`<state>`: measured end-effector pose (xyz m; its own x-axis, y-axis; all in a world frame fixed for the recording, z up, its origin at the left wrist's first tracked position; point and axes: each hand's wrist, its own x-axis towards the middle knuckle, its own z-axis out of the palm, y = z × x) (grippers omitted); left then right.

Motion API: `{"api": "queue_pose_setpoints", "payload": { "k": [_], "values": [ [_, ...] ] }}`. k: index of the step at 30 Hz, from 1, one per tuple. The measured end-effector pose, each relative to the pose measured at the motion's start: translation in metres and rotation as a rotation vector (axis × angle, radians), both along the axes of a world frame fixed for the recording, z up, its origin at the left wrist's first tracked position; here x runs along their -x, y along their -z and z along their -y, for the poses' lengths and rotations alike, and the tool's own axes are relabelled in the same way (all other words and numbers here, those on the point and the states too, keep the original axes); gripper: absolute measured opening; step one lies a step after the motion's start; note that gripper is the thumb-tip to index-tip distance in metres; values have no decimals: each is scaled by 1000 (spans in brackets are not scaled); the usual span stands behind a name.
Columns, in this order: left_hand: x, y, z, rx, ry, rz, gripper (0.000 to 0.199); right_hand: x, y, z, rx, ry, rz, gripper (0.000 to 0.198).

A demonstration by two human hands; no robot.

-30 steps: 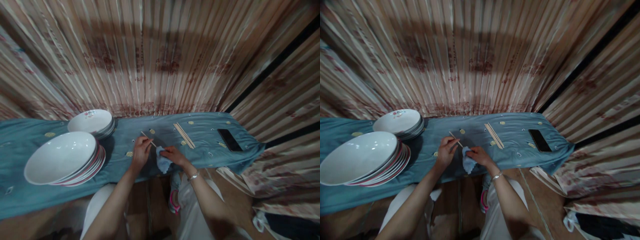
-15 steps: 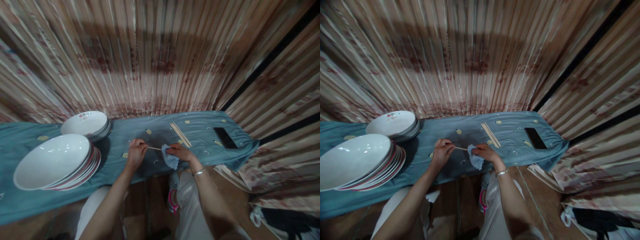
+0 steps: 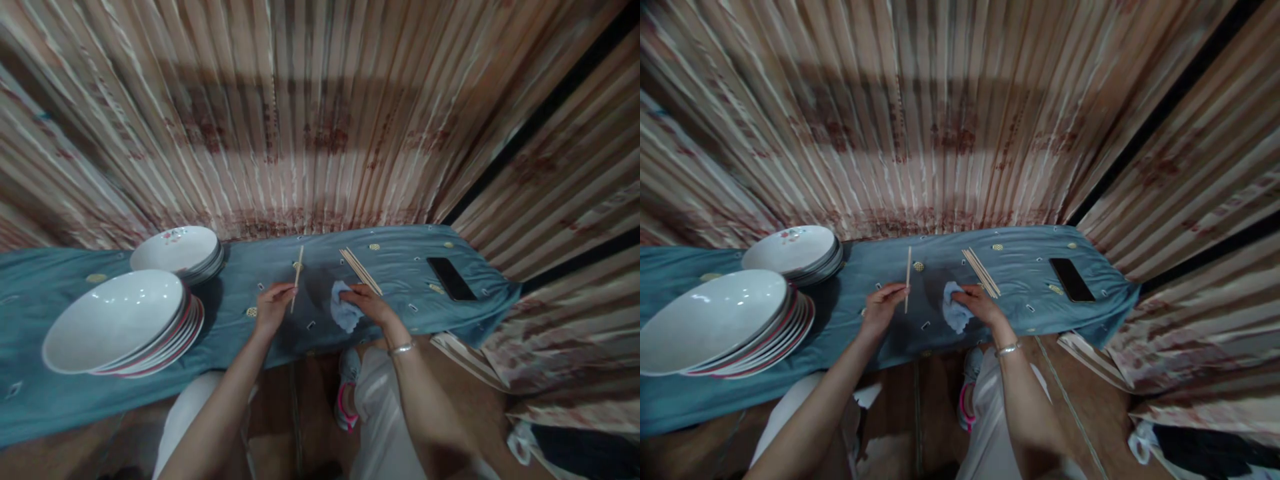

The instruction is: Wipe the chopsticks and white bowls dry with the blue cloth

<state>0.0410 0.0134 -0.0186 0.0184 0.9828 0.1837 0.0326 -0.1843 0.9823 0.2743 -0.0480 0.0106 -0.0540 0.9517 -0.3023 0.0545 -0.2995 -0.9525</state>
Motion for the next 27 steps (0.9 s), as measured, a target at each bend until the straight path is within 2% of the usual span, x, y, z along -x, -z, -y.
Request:
{"api": "queue_pose_setpoints", "payload": {
  "k": [3, 8, 11, 18, 22, 25, 27],
  "values": [
    [-16, -6, 7, 235, 57, 137, 29, -5, -2, 1, -9, 84, 5, 36],
    [-54, -11, 9, 451, 159, 203, 34, -15, -4, 2, -69, 212, -47, 37],
    [-83, -8, 3, 502, 194, 198, 26, -22, 1, 1, -117, 273, 34, 36],
    [-139, 4, -24, 570, 217, 137, 15, -41, 10, 0, -264, 341, 472, 36],
    [-158, 11, -41, 620, 241, 44, 15, -48, 8, 2, -342, 400, 520, 37],
    [-166, 17, -50, 670, 280, -31, 12, -51, 6, 3, -345, 434, 497, 38],
    [-171, 20, -54, 705, 317, -72, 18, -53, 4, 4, -339, 455, 495, 39]
  ]
}}
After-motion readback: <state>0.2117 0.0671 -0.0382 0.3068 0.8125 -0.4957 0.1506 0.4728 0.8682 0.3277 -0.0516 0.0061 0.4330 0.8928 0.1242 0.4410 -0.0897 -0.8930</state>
